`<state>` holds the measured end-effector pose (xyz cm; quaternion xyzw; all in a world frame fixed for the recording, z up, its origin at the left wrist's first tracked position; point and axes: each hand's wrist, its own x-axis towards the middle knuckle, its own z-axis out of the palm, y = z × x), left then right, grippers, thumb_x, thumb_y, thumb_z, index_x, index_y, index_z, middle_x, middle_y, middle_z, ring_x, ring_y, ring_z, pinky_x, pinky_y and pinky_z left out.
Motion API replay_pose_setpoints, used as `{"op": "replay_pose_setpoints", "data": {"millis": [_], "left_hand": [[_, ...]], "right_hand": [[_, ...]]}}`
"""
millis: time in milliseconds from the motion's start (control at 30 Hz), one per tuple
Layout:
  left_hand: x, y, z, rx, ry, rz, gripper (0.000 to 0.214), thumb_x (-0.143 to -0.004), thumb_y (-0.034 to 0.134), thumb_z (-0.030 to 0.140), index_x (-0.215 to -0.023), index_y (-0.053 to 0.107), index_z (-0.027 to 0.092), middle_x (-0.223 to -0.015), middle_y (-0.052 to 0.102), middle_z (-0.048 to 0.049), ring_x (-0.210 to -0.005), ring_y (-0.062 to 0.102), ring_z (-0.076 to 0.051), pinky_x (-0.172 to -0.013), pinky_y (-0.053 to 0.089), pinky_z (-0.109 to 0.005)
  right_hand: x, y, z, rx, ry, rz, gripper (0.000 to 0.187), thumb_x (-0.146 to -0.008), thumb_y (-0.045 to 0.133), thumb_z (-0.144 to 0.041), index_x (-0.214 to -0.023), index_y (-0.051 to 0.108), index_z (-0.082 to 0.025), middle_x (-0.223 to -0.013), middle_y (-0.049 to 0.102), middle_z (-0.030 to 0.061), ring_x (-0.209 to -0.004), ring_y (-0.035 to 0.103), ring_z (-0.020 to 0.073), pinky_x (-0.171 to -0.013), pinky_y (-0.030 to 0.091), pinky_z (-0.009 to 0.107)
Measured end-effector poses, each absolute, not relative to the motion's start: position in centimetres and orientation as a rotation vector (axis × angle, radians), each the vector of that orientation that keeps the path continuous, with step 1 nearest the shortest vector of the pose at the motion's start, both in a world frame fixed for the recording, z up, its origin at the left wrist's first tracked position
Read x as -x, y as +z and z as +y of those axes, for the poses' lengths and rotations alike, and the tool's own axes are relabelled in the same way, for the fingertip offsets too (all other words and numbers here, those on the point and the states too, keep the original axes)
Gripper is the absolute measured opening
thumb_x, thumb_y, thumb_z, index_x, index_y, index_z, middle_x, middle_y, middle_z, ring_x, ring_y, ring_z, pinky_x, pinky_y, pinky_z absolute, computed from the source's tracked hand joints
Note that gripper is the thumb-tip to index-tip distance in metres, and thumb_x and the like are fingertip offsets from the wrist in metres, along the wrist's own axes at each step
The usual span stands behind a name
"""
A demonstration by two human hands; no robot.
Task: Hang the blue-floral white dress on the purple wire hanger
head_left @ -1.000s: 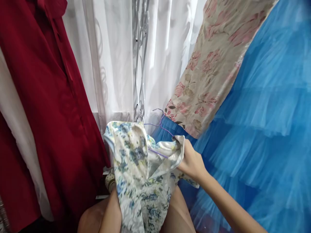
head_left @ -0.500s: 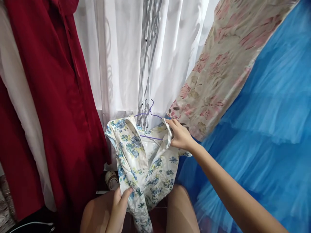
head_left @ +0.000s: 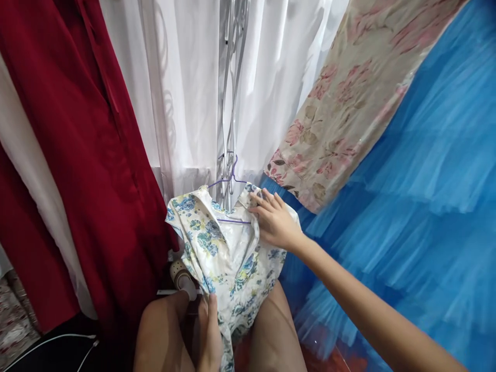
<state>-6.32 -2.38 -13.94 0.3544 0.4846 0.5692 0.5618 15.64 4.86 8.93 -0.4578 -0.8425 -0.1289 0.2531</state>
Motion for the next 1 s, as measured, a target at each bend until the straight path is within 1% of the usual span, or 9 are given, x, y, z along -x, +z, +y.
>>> {"op": "replay_pose_setpoints", "data": {"millis": [100, 200, 267, 333, 433, 567, 733, 900, 1000], "left_hand": [[7.3, -12.5, -2.3, -0.861, 1.371, 1.116, 0.059, -0.082, 0.066, 0.05, -0.13, 0.056, 0.018, -0.135, 0.06, -0.0114, -0.128, 0.053, -0.029, -0.104, 0.046, -0.035], [8.1, -12.2, -1.9, -0.842, 1.384, 1.137, 0.051, -0.079, 0.07, 0.048, -0.118, 0.065, 0.016, -0.125, 0.067, -0.0111, -0.122, 0.058, -0.031, -0.1, 0.048, -0.037], [8.3, -12.6, -2.1, -0.837, 1.362, 1.119, 0.049, -0.077, 0.07, 0.049, -0.113, 0.068, 0.015, -0.12, 0.069, -0.0116, -0.121, 0.059, -0.032, -0.099, 0.049, -0.038], [8.3, -13.3, -2.7, -0.874, 1.305, 1.071, 0.049, -0.076, 0.071, 0.049, -0.11, 0.069, 0.014, -0.116, 0.071, -0.0129, -0.122, 0.058, -0.033, -0.099, 0.049, -0.039], [8.3, -14.3, -3.6, -0.98, 1.216, 1.072, 0.041, -0.075, 0.07, 0.043, -0.107, 0.071, 0.017, -0.116, 0.071, -0.0127, -0.12, 0.059, -0.034, -0.099, 0.049, -0.04], [9.2, -14.4, -3.9, -1.058, 1.19, 1.17, 0.028, -0.073, 0.066, 0.035, -0.099, 0.072, 0.024, -0.106, 0.074, -0.008, -0.105, 0.066, -0.033, -0.092, 0.052, -0.041], [12.5, -13.9, -2.3, -1.133, 1.286, 1.308, 0.022, -0.067, 0.059, 0.024, -0.086, 0.069, 0.018, -0.085, 0.072, -0.0071, -0.089, 0.066, -0.031, -0.08, 0.053, -0.038], [12.3, -13.0, -2.3, -1.271, 1.746, 1.566, 0.039, -0.073, 0.064, 0.024, -0.111, 0.057, 0.021, -0.112, 0.061, -0.01, -0.106, 0.059, -0.027, -0.095, 0.046, -0.038], [9.1, -11.5, -3.0, -1.638, 1.6, 1.29, 0.03, -0.08, 0.064, 0.024, -0.109, 0.059, 0.022, -0.114, 0.06, -0.0108, -0.111, 0.056, -0.027, -0.101, 0.042, -0.037]], "right_hand": [[-13.3, 4.5, 1.5, 1.066, 0.005, -2.275, 0.045, -0.082, 0.058, -0.023, -0.128, 0.059, -0.026, -0.145, 0.051, 0.0093, -0.137, 0.042, 0.0327, -0.113, 0.026, 0.059], [-10.1, -0.6, -2.1, 1.101, 0.153, -1.788, 0.037, -0.089, 0.055, -0.034, -0.125, 0.059, -0.027, -0.139, 0.053, 0.0124, -0.129, 0.049, 0.0318, -0.107, 0.039, 0.052], [-8.1, -3.6, -3.6, 1.196, 0.272, -1.471, 0.026, -0.092, 0.053, -0.039, -0.112, 0.061, -0.025, -0.116, 0.063, 0.0122, -0.109, 0.059, 0.0303, -0.094, 0.047, 0.048], [-6.4, -5.6, -4.0, 1.263, 0.51, -1.347, 0.024, -0.091, 0.055, -0.044, -0.101, 0.059, -0.023, -0.092, 0.064, 0.0077, -0.086, 0.062, 0.026, -0.076, 0.051, 0.039], [-5.0, -6.7, -3.7, 1.293, 0.76, -1.374, 0.027, -0.09, 0.057, -0.048, -0.083, 0.052, -0.022, -0.072, 0.054, -0.0002, -0.066, 0.052, 0.0184, -0.06, 0.043, 0.029], [-5.4, -6.1, -4.1, 1.308, 0.767, -1.416, 0.036, -0.094, 0.051, -0.045, -0.069, 0.043, -0.02, -0.065, 0.042, -0.0033, -0.061, 0.04, 0.0139, -0.057, 0.032, 0.026], [-7.3, -5.8, -6.4, 1.309, 0.828, -1.383, 0.04, -0.097, 0.046, -0.046, -0.067, 0.048, -0.019, -0.065, 0.047, -0.0012, -0.063, 0.044, 0.0153, -0.06, 0.032, 0.028], [-7.8, -6.2, -7.3, 1.291, 0.929, -1.325, 0.042, -0.097, 0.045, -0.047, -0.067, 0.053, -0.019, -0.066, 0.052, 0.0006, -0.065, 0.048, 0.0166, -0.062, 0.035, 0.029], [-7.3, -6.4, -7.2, 1.243, 0.995, -1.28, 0.043, -0.096, 0.048, -0.047, -0.066, 0.055, -0.018, -0.063, 0.054, 0.0009, -0.062, 0.049, 0.0158, -0.06, 0.035, 0.028]]}}
